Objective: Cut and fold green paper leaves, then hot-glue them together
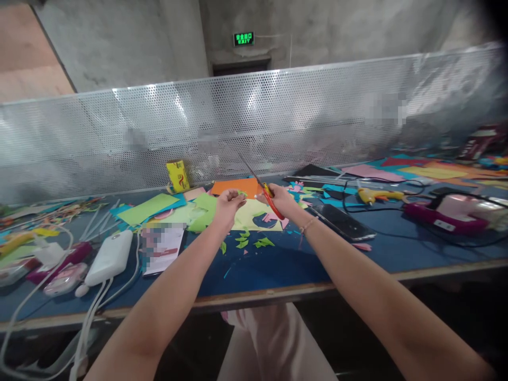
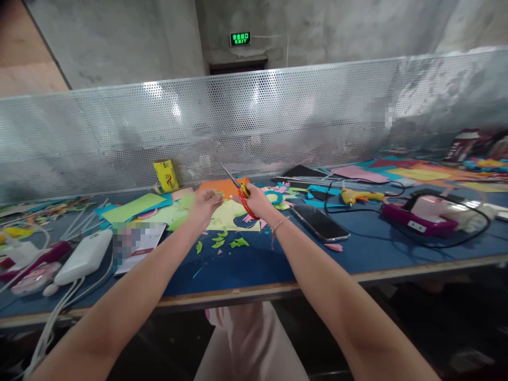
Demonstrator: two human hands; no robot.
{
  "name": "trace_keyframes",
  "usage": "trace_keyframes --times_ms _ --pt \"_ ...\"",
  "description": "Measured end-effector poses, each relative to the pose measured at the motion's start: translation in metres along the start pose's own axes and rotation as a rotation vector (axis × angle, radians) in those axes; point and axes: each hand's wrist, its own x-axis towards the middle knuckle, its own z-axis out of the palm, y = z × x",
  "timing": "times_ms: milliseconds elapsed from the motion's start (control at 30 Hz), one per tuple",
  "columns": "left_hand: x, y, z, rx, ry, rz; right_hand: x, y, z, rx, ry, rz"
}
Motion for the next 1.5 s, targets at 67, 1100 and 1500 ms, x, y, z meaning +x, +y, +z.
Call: trace_keyframes --times_ms 67,1100,1500 --pt "0.001 0.002 -0.002 -0.017 0.004 0.014 -0.001 -0.001 -0.004 -0.116 -0.067 0.003" --pt "0.008 0.001 -0.009 -0.008 0.062 0.050 -0.010 -0.013 -0.006 -0.298 -0.415 -0.021" --pt "0.007 0.001 -0.008 0.008 0.079 0.050 -0.015 -0.030 -0.008 -0.372 -0.384 -0.001"
